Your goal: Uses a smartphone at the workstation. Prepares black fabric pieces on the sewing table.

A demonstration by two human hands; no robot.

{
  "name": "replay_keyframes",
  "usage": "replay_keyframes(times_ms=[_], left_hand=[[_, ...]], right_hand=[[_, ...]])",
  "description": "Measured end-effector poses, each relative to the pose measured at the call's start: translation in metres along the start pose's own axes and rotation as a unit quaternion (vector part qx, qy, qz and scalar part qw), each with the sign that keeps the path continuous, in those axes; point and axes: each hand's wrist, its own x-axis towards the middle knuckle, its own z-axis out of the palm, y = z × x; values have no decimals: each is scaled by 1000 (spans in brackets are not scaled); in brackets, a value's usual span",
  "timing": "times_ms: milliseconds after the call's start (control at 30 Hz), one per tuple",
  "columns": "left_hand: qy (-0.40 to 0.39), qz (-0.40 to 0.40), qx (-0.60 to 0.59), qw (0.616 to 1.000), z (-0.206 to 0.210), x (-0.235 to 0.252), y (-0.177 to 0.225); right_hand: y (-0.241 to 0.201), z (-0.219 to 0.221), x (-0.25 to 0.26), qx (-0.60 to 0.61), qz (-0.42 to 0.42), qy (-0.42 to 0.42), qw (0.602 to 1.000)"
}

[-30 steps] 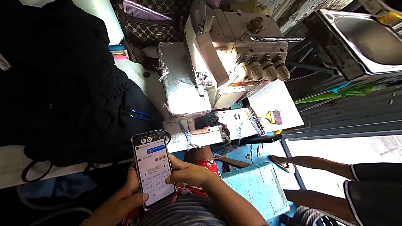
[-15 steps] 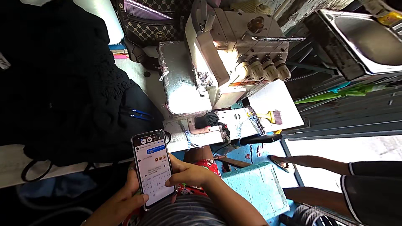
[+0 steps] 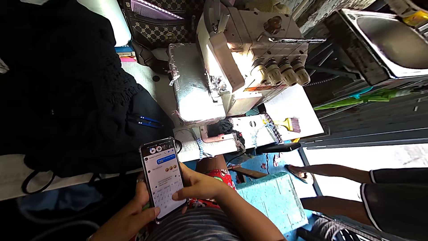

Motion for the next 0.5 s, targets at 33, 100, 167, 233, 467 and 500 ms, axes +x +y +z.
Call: replay_keyframes(times_ms=[33,100,167,233,467,500], left_hand=[[-1,-5,-5,1000,0,-1,0],[-8,-3,-20,1000,-1,-1,0],[-2,4,-29,1000,0,1,0],[6,8,-33,999,1,2,1],[-16,7,-41,999,-4,0,-2],[-13,4,-41,999,-3,0,-2]], right_hand=[[1,-1,0,4,1,-8,1000],[3,-3,-1,5,6,-18,1000],[4,-4,-1,5,1,-28,1000],[5,-4,0,9,-4,-35,999],[5,-3,1,5,4,-24,1000],[5,-3,1,7,5,-24,1000]])
